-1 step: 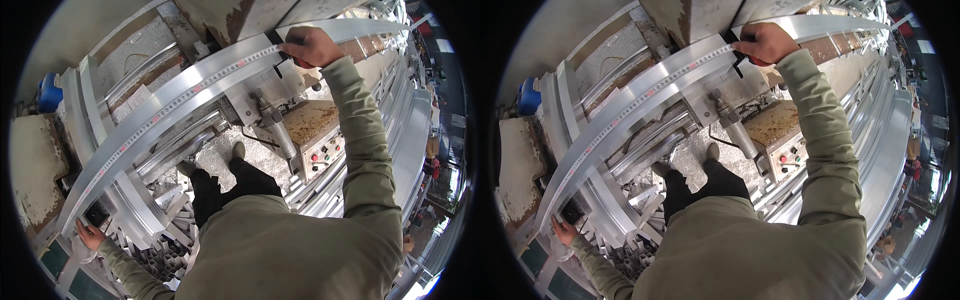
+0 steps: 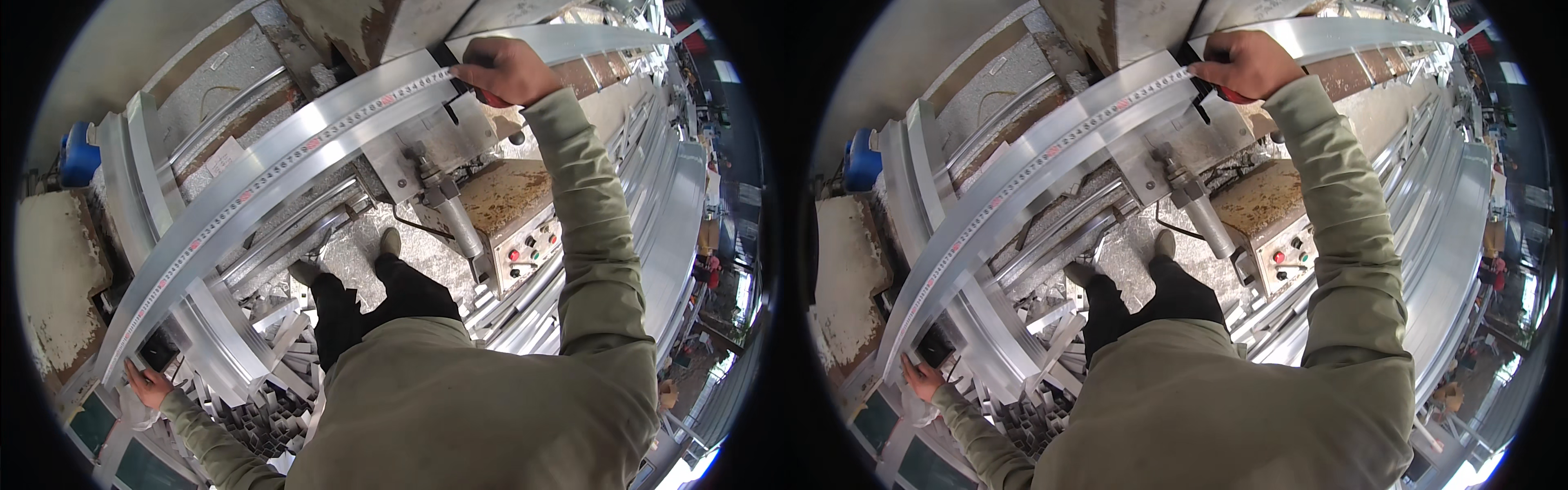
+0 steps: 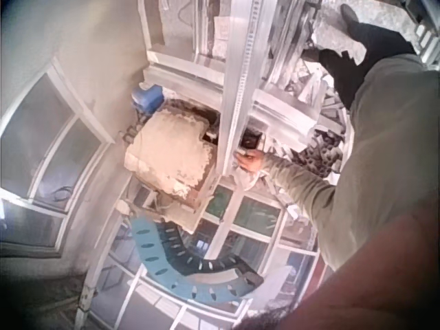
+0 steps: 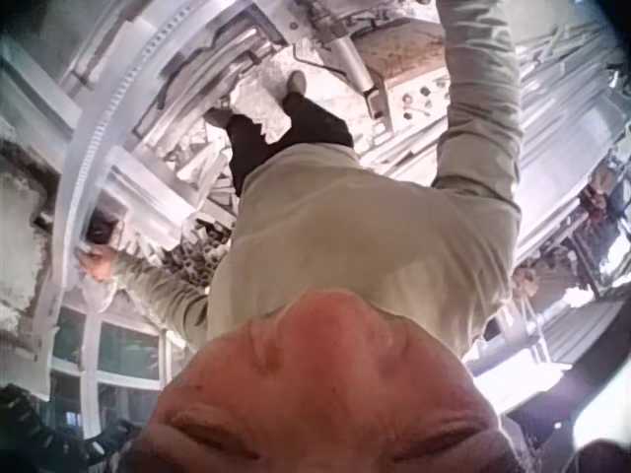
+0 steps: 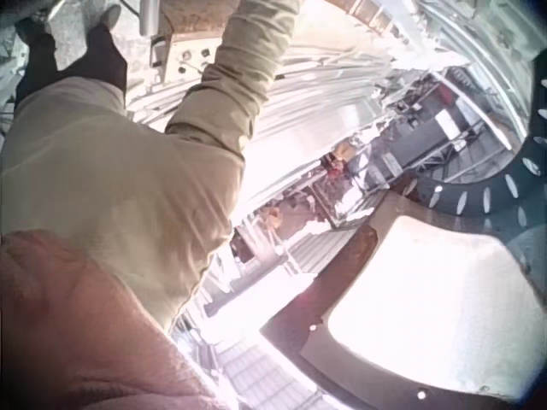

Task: The person repeatedly places long metal profiles into a cutting machine, measures them with a tape measure, operates the machine to cut the pieces, and stacks the cut sections. The cycle of loading, measuring, cutting, and stacking is performed multiple times.

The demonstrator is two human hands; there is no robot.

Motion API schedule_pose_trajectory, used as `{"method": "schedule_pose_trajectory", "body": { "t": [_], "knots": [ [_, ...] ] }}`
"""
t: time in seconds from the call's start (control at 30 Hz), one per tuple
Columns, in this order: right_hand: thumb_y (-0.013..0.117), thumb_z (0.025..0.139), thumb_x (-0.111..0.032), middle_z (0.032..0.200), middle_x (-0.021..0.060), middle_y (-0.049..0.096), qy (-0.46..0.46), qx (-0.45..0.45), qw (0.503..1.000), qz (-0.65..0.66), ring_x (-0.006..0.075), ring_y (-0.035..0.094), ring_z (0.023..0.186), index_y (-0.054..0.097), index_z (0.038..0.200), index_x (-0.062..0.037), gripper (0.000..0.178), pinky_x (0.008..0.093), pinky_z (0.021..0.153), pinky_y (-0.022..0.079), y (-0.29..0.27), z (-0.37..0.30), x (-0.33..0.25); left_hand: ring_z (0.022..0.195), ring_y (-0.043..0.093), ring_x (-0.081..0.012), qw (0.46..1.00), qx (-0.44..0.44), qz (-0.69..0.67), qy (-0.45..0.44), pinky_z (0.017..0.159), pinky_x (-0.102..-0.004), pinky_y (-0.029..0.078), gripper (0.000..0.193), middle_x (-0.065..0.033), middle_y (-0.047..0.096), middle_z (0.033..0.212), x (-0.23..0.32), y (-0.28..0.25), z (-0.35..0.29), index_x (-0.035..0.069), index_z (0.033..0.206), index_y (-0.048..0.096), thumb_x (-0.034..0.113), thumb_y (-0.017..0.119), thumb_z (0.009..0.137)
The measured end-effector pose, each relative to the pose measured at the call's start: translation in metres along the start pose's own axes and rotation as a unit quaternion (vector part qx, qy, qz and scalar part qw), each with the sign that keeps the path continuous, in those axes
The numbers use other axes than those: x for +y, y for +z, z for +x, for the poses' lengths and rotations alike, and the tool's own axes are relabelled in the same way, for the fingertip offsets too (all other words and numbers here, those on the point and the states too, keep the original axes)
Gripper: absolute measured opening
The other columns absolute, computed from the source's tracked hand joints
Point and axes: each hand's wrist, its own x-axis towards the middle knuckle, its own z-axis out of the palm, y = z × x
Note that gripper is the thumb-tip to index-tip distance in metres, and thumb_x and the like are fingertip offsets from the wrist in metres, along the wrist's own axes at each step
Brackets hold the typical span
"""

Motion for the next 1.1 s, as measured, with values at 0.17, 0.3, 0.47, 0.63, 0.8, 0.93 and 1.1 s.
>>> {"method": "schedule_pose_trajectory", "body": {
  "t": [0.17,0.3,0.47,0.63,0.8,0.93,1.1],
  "knots": [
    [0.087,0.098,-0.029,0.073,0.0066,0.066,-0.007,0.034,0.998,0.056,0.0166,0.066,0.067,0.071,0.088,-0.0004,0.034,0.0351,0.063,0.053,0.005,-0.002,0.013,0.137,0.067,-0.0403,0.998,-0.035,0.023,-0.044,0.112,-0.0479,0.056,0.051,-0.0178,0.068,0.154,0.005,-0.002,0.005,0.011,0.153,0.068,0.022,0.054,0.105],
    [0.080,0.099,-0.026,0.063,0.0047,0.068,0.090,-0.030,0.988,0.119,0.0183,0.066,0.056,0.070,0.086,-0.0026,0.029,0.0369,0.055,0.051,-0.013,-0.007,-0.005,0.137,0.067,-0.0399,0.996,-0.055,0.048,-0.046,0.112,-0.0474,0.057,0.054,-0.0185,0.066,0.156,0.003,-0.001,0.009,0.010,0.153,0.068,0.019,0.053,0.102],
    [0.082,0.097,-0.027,0.064,0.0112,0.065,0.057,-0.008,0.994,0.098,0.0233,0.066,0.058,0.068,0.084,-0.0011,0.032,0.0408,0.057,0.050,-0.012,-0.009,0.006,0.137,0.068,-0.0383,0.994,-0.066,0.071,-0.040,0.111,-0.0469,0.057,0.054,-0.0156,0.066,0.157,-0.001,0.000,0.016,0.008,0.152,0.069,0.020,0.055,0.101],
    [0.083,0.094,-0.030,0.070,0.0192,0.064,0.022,0.015,0.999,0.047,0.0349,0.066,0.066,0.068,0.084,-0.0014,0.034,0.0471,0.063,0.050,-0.012,-0.010,0.007,0.136,0.068,-0.0380,0.992,-0.073,0.080,-0.056,0.110,-0.0471,0.057,0.054,-0.0147,0.067,0.156,0.005,-0.004,0.014,0.010,0.151,0.069,0.020,0.055,0.100],
    [0.084,0.093,-0.032,0.073,0.0212,0.065,-0.012,0.046,0.999,0.012,0.0391,0.066,0.069,0.068,0.084,-0.0016,0.035,0.0489,0.065,0.051,-0.006,-0.008,0.013,0.136,0.068,-0.0393,0.994,-0.063,0.073,-0.046,0.110,-0.0475,0.057,0.054,-0.0163,0.067,0.156,0.005,-0.003,0.015,0.011,0.152,0.069,0.021,0.055,0.101],
    [0.085,0.092,-0.034,0.075,0.0214,0.066,-0.015,0.044,0.999,0.000,0.0405,0.067,0.071,0.068,0.084,-0.0019,0.037,0.0502,0.066,0.052,-0.002,-0.005,0.017,0.137,0.067,-0.0406,0.995,-0.058,0.076,-0.024,0.113,-0.0470,0.056,0.054,-0.0182,0.066,0.156,0.002,-0.004,0.016,0.008,0.152,0.068,0.021,0.055,0.101],
    [0.084,0.092,-0.036,0.077,0.0223,0.066,-0.027,0.049,0.998,-0.023,0.0437,0.068,0.075,0.067,0.084,-0.0027,0.038,0.0520,0.068,0.053,-0.003,-0.005,0.016,0.140,0.065,-0.0407,0.994,-0.076,0.051,-0.061,0.115,-0.0471,0.054,0.055,-0.0199,0.066,0.156,0.009,-0.004,0.017,0.005,0.152,0.068,0.021,0.055,0.101]
  ]
}}
